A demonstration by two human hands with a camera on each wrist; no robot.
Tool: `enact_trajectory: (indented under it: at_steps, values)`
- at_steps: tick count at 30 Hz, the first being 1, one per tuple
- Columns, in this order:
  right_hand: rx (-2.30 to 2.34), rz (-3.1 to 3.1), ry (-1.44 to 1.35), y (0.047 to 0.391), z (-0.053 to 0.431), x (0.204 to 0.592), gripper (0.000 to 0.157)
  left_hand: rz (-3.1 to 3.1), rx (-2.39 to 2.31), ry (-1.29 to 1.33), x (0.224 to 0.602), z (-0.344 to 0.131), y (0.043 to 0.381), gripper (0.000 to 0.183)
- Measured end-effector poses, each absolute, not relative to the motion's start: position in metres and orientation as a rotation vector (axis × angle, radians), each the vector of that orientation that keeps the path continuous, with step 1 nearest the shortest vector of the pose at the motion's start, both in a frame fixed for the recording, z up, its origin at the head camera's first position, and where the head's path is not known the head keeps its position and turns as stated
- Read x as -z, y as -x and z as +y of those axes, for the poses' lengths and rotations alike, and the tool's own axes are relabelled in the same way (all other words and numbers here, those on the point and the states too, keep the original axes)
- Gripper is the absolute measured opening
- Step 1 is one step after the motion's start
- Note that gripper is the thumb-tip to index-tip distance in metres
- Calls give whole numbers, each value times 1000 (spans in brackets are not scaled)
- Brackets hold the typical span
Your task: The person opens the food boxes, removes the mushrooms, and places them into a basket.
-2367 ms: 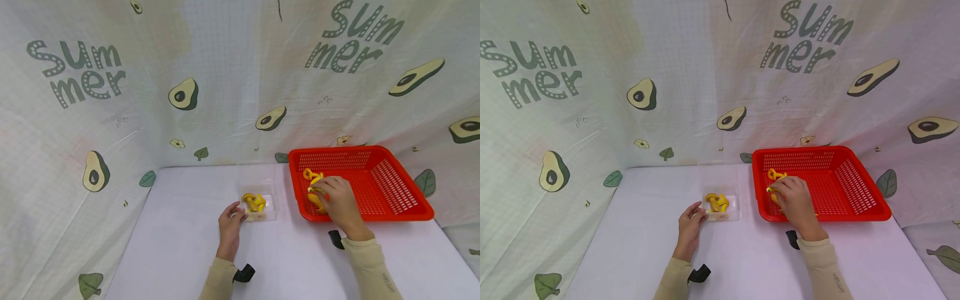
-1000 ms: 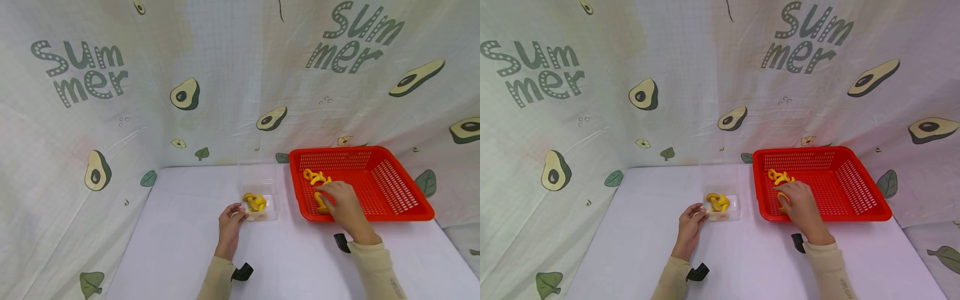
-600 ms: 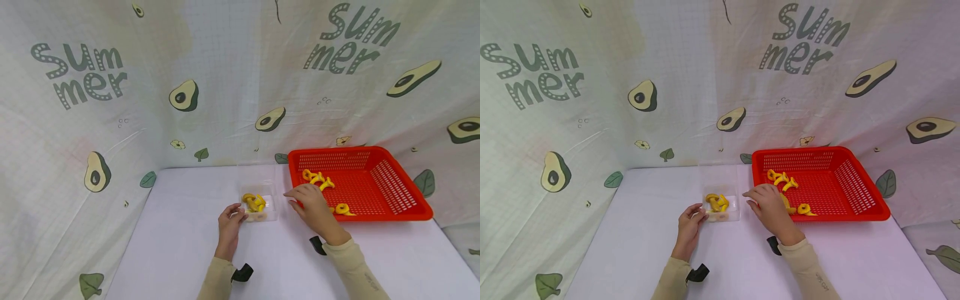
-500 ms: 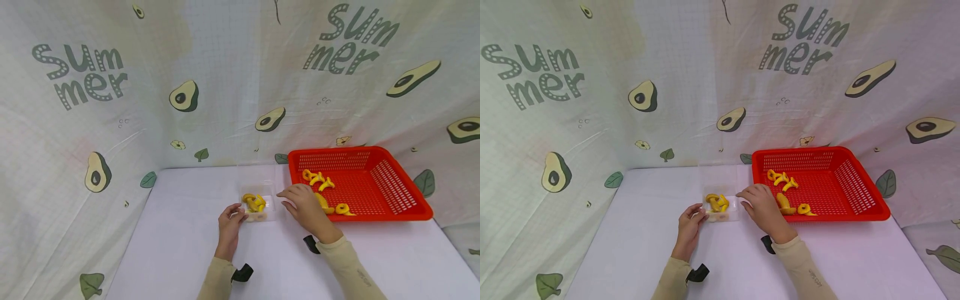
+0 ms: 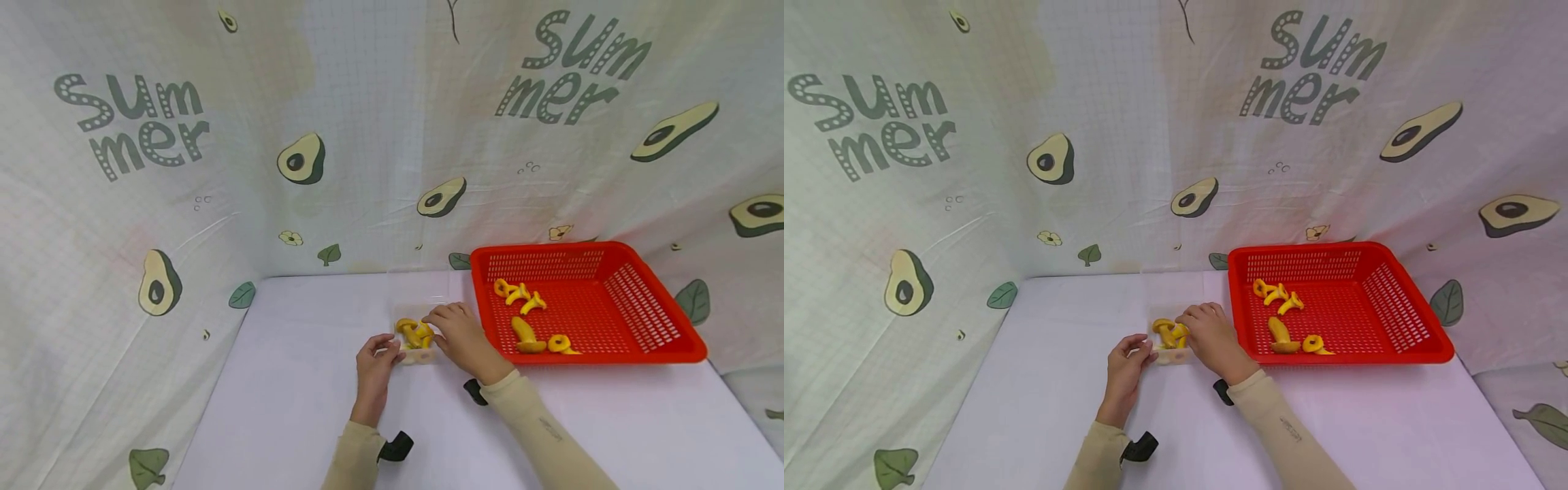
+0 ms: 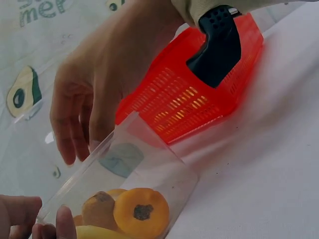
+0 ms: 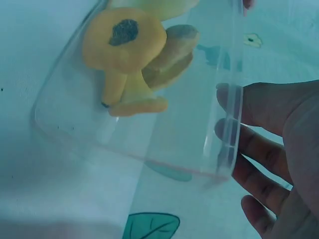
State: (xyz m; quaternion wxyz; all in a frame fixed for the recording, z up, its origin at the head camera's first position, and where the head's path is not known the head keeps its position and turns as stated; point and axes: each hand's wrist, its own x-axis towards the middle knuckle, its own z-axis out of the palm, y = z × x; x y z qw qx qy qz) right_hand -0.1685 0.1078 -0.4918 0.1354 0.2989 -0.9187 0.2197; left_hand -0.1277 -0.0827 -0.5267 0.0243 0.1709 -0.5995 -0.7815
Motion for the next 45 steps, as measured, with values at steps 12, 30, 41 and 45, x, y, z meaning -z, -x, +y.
enact_trajectory:
  at_steps: [12, 30, 41, 45]
  values:
    - [-629, -2736, -882, 181, 92, 500, 43, -1816, 2445, -528, 529, -81, 129, 24]
    - [-632, -2845, -883, 195, 79, 506, 32, -1802, 2457, -516, 530, -81, 128, 24]
    - [-682, -2883, -907, 195, 80, 506, 27, -1814, 2450, -507, 528, -81, 126, 25]
    - [-722, -2903, -918, 194, 81, 504, 29, -1813, 2449, -516, 528, -80, 126, 25]
